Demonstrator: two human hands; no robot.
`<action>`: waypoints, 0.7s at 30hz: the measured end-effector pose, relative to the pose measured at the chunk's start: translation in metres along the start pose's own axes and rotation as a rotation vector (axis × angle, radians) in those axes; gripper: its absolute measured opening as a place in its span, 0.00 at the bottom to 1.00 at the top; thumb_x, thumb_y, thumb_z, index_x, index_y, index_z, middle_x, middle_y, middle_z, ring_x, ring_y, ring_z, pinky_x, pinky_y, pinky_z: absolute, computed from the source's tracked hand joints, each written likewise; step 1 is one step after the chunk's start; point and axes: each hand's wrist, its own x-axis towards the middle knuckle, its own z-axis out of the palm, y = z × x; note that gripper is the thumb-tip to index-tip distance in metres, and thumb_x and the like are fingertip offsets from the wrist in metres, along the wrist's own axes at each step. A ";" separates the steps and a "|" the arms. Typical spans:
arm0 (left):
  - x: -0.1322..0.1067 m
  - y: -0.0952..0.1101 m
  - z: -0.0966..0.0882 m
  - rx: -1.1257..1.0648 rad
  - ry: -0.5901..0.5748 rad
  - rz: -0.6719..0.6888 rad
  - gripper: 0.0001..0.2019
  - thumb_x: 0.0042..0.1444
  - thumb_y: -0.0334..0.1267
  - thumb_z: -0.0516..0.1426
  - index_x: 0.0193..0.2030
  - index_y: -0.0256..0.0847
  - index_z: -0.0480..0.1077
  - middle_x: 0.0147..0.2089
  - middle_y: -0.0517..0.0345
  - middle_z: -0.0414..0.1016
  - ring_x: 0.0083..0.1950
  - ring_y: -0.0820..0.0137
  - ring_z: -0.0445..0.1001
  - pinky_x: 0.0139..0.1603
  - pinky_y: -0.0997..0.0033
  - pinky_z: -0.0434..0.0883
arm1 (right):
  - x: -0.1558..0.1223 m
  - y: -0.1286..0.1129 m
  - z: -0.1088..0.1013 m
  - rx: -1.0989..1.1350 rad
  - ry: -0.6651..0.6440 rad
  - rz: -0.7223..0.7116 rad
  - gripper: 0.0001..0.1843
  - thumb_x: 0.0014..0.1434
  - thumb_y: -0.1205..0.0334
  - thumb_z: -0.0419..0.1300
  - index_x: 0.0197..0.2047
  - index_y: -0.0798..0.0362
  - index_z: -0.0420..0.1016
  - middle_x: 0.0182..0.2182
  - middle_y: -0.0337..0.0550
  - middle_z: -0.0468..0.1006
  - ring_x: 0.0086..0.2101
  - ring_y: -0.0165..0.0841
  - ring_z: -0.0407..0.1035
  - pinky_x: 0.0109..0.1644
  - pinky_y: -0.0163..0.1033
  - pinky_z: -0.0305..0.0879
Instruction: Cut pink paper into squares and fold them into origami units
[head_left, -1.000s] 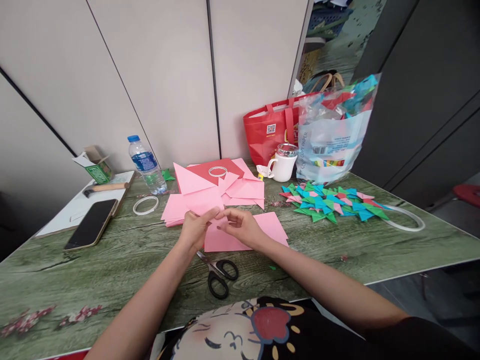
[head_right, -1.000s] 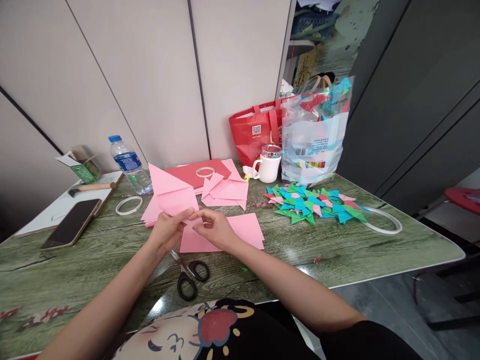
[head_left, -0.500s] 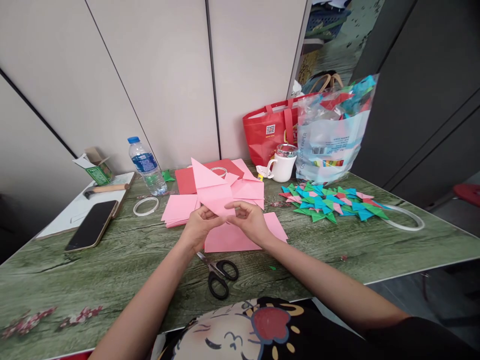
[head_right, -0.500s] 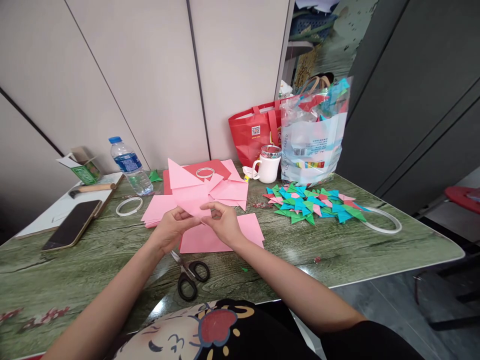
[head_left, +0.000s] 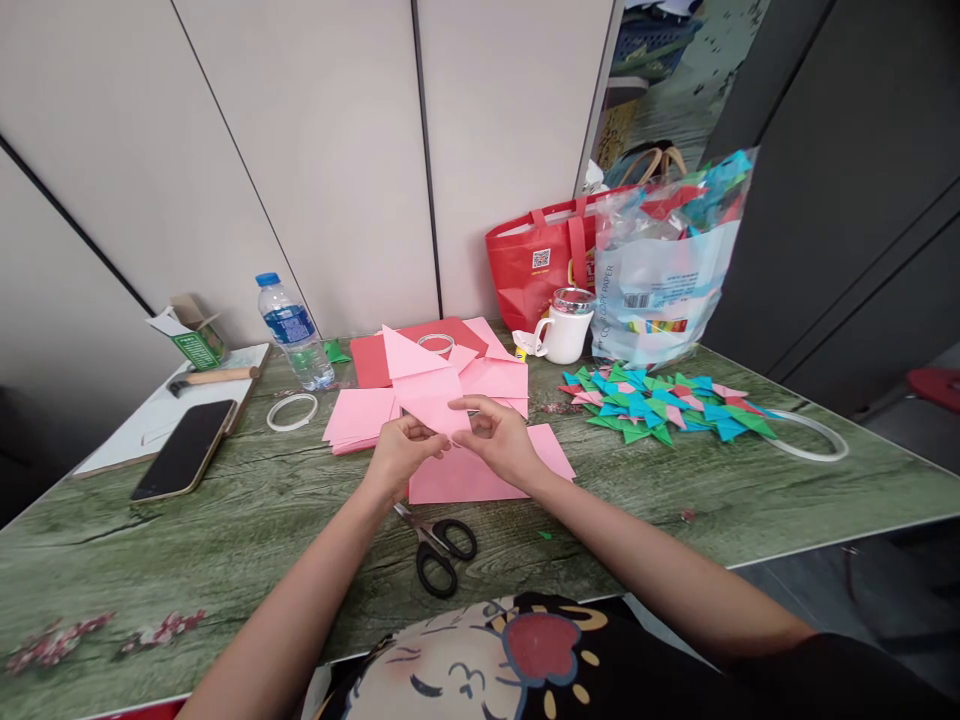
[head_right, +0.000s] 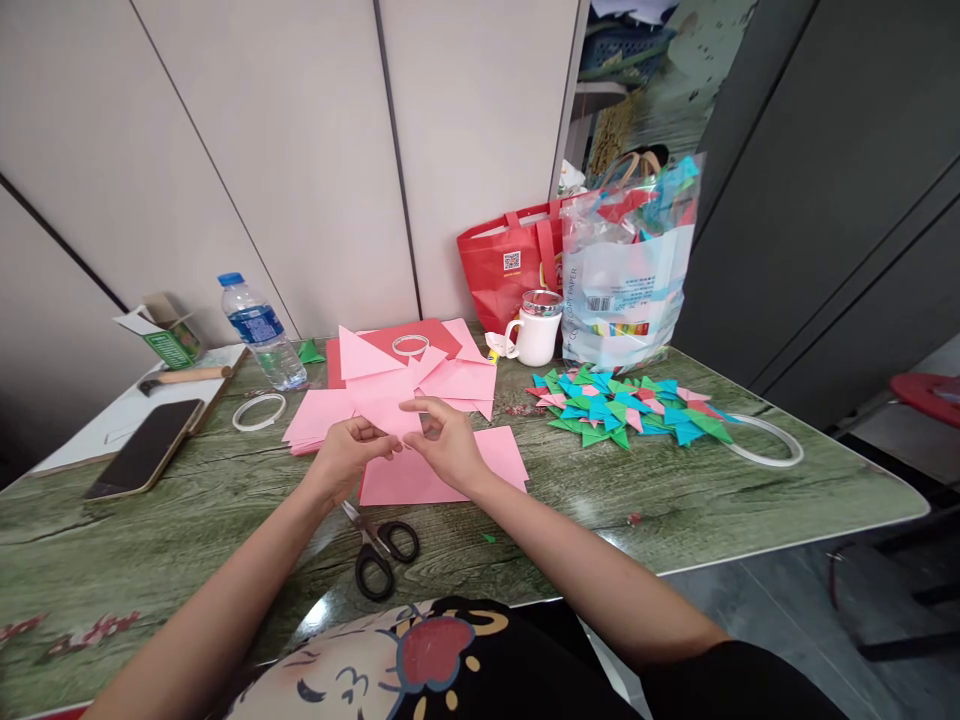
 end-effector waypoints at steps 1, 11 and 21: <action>0.000 0.000 0.000 0.006 0.007 -0.002 0.05 0.33 0.28 0.62 0.22 0.34 0.72 0.20 0.55 0.74 0.21 0.73 0.69 0.25 0.73 0.66 | 0.000 0.000 0.000 -0.002 -0.008 -0.002 0.19 0.44 0.69 0.59 0.43 0.52 0.71 0.42 0.43 0.72 0.25 0.24 0.64 0.28 0.33 0.63; 0.005 0.012 -0.013 0.081 0.051 0.052 0.06 0.31 0.30 0.63 0.20 0.34 0.71 0.19 0.55 0.73 0.21 0.73 0.69 0.23 0.75 0.66 | 0.002 0.000 -0.001 0.034 -0.062 -0.036 0.19 0.45 0.68 0.59 0.43 0.52 0.70 0.42 0.43 0.72 0.25 0.25 0.64 0.31 0.34 0.66; 0.016 0.022 -0.043 -0.003 0.136 0.099 0.14 0.29 0.33 0.66 0.27 0.33 0.72 0.21 0.55 0.73 0.23 0.72 0.71 0.24 0.75 0.69 | 0.003 -0.002 -0.001 0.070 -0.065 -0.013 0.19 0.45 0.69 0.59 0.44 0.51 0.70 0.44 0.43 0.71 0.27 0.25 0.65 0.33 0.35 0.67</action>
